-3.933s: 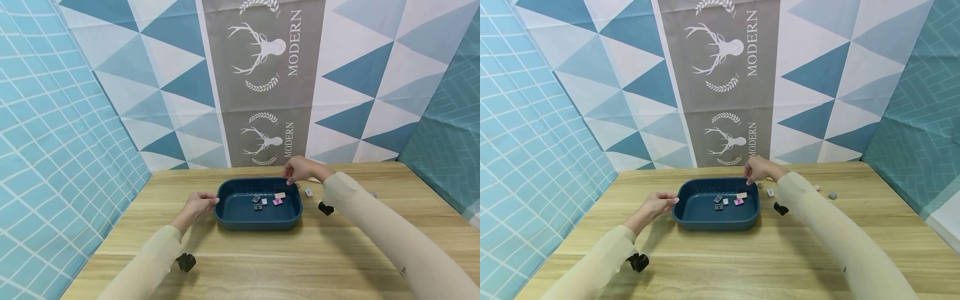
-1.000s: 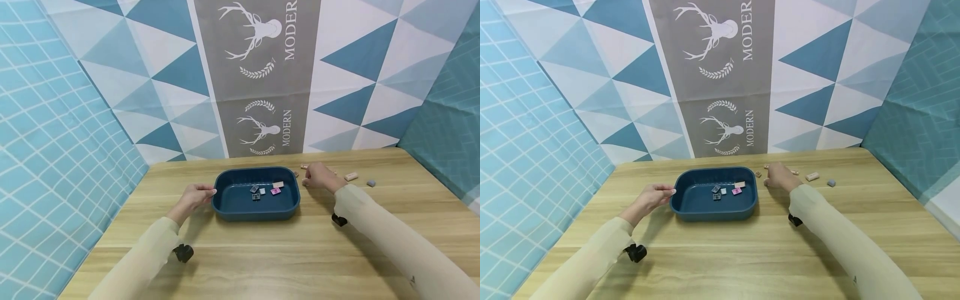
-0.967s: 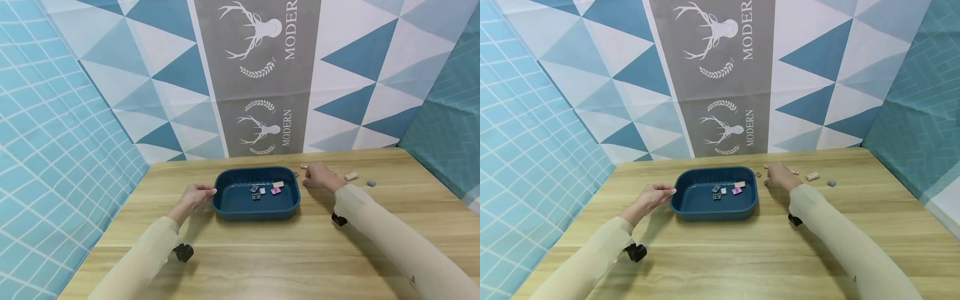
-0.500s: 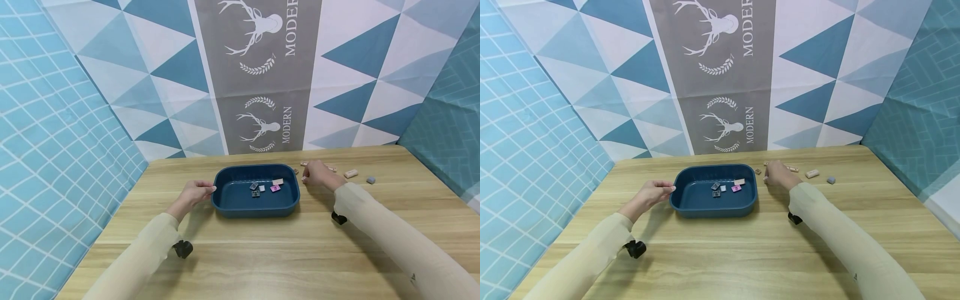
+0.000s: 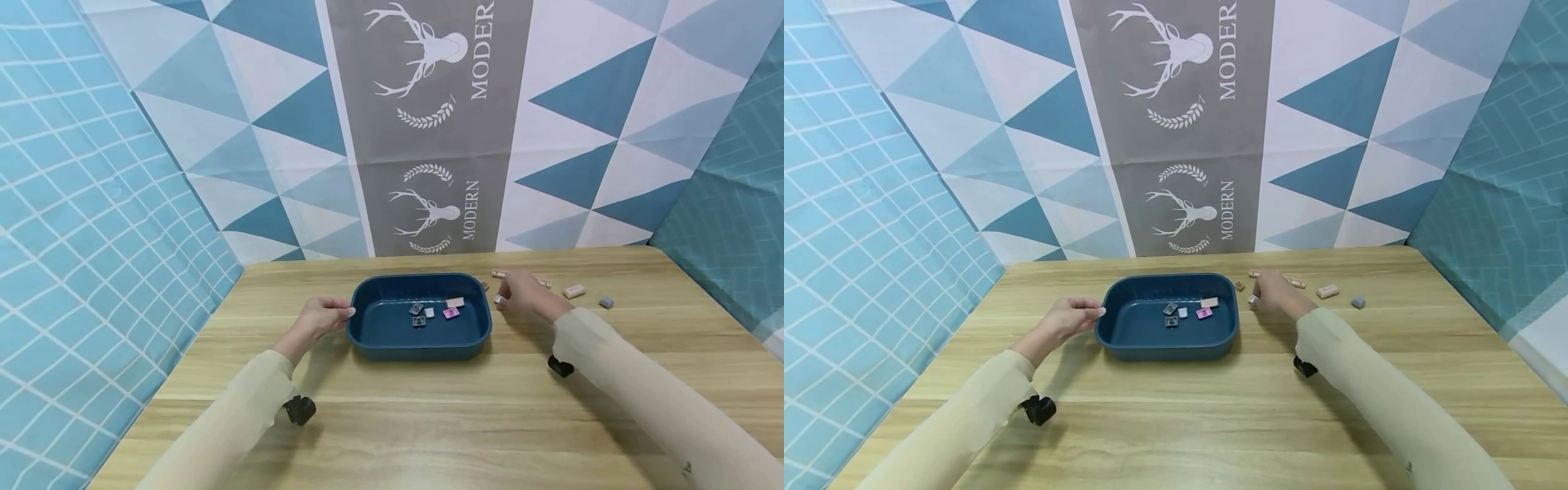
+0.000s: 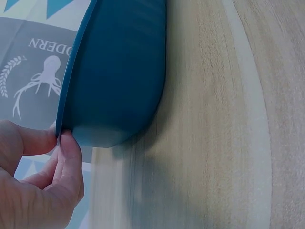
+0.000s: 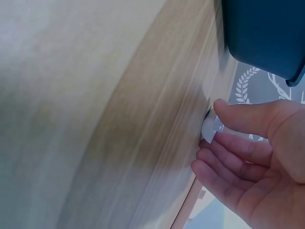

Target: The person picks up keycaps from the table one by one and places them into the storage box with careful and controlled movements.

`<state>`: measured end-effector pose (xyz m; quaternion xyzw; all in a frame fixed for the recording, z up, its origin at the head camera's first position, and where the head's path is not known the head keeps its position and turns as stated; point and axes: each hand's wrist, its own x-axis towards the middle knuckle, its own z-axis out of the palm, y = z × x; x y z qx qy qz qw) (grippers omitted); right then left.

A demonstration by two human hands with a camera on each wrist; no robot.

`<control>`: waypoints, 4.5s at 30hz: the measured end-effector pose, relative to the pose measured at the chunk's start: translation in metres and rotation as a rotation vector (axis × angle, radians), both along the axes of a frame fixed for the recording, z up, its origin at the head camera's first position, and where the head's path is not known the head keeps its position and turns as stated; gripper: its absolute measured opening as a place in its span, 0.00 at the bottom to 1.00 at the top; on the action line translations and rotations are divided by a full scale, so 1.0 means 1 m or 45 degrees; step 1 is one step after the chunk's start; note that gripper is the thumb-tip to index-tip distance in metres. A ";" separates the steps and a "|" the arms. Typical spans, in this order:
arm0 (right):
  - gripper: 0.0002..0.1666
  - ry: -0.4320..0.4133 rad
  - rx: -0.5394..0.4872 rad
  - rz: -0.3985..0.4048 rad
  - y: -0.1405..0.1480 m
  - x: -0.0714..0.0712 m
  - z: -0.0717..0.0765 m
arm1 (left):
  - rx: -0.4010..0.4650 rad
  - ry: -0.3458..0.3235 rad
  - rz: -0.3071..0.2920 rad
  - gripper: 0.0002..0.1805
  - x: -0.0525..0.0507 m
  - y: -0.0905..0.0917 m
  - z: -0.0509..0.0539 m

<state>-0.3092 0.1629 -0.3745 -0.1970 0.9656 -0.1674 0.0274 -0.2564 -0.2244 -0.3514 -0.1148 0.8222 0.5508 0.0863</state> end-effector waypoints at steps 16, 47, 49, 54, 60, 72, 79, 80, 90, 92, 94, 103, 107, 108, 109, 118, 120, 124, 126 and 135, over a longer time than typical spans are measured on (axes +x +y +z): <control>0.03 -0.001 -0.073 -0.024 0.008 0.002 -0.001 | -0.025 0.031 0.013 0.13 0.001 0.001 0.002; 0.04 -0.074 -0.124 -0.062 0.012 0.006 0.013 | -0.007 0.059 0.039 0.12 0.003 0.001 -0.003; 0.04 -0.074 -0.130 -0.057 0.012 0.007 0.014 | -0.009 0.066 0.034 0.11 0.003 0.001 -0.003; 0.05 -0.102 -0.144 -0.068 0.011 0.009 0.017 | -0.006 0.065 0.026 0.11 0.003 0.001 -0.004; 0.05 -0.081 -0.116 -0.045 0.011 0.009 0.021 | -0.003 0.038 0.003 0.12 0.002 0.000 -0.001; 0.04 -0.014 -0.087 0.035 0.002 0.014 0.031 | -0.014 0.026 -0.007 0.13 0.000 -0.001 -0.001; 0.05 -0.024 -0.069 0.042 -0.002 0.018 0.044 | -0.016 0.004 0.004 0.14 0.002 -0.001 0.001; 0.05 -0.022 -0.066 0.041 -0.002 0.018 0.045 | -0.014 -0.002 0.004 0.14 0.002 -0.001 0.002; 0.06 -0.013 -0.057 0.027 0.000 0.024 0.052 | 0.039 -0.055 -0.011 0.15 -0.003 -0.002 0.001; 0.06 -0.012 -0.063 0.022 0.000 0.025 0.052 | 0.047 -0.058 -0.009 0.15 -0.003 -0.002 0.002; 0.06 -0.004 -0.065 0.029 0.000 0.026 0.053 | 0.047 -0.061 -0.012 0.15 -0.003 -0.002 0.002; 0.06 0.008 -0.039 0.033 -0.001 0.028 0.056 | 0.077 -0.082 0.005 0.16 -0.003 -0.002 0.003; 0.06 -0.007 -0.048 0.025 -0.002 0.029 0.058 | 0.072 -0.094 0.017 0.16 -0.003 -0.002 0.002; 0.06 -0.013 -0.050 0.026 -0.002 0.029 0.059 | 0.069 -0.096 0.017 0.16 -0.003 -0.002 0.002; 0.06 -0.020 -0.051 0.025 -0.002 0.030 0.060 | 0.070 -0.098 0.019 0.16 -0.003 -0.002 0.002; 0.06 -0.025 0.000 0.078 -0.003 0.033 0.067 | 0.075 -0.082 0.025 0.17 -0.002 0.000 0.002; 0.05 -0.039 0.010 0.074 -0.004 0.033 0.069 | 0.083 -0.077 0.025 0.16 -0.001 0.000 0.002; 0.05 -0.075 0.026 0.048 -0.006 0.033 0.072 | 0.094 -0.078 0.025 0.16 -0.001 0.000 0.002; 0.05 -0.080 0.032 0.044 -0.007 0.033 0.074 | 0.100 -0.078 0.030 0.16 -0.001 0.000 0.002; 0.05 -0.086 0.056 0.061 -0.008 0.032 0.079 | 0.089 -0.080 0.033 0.16 -0.001 0.000 0.001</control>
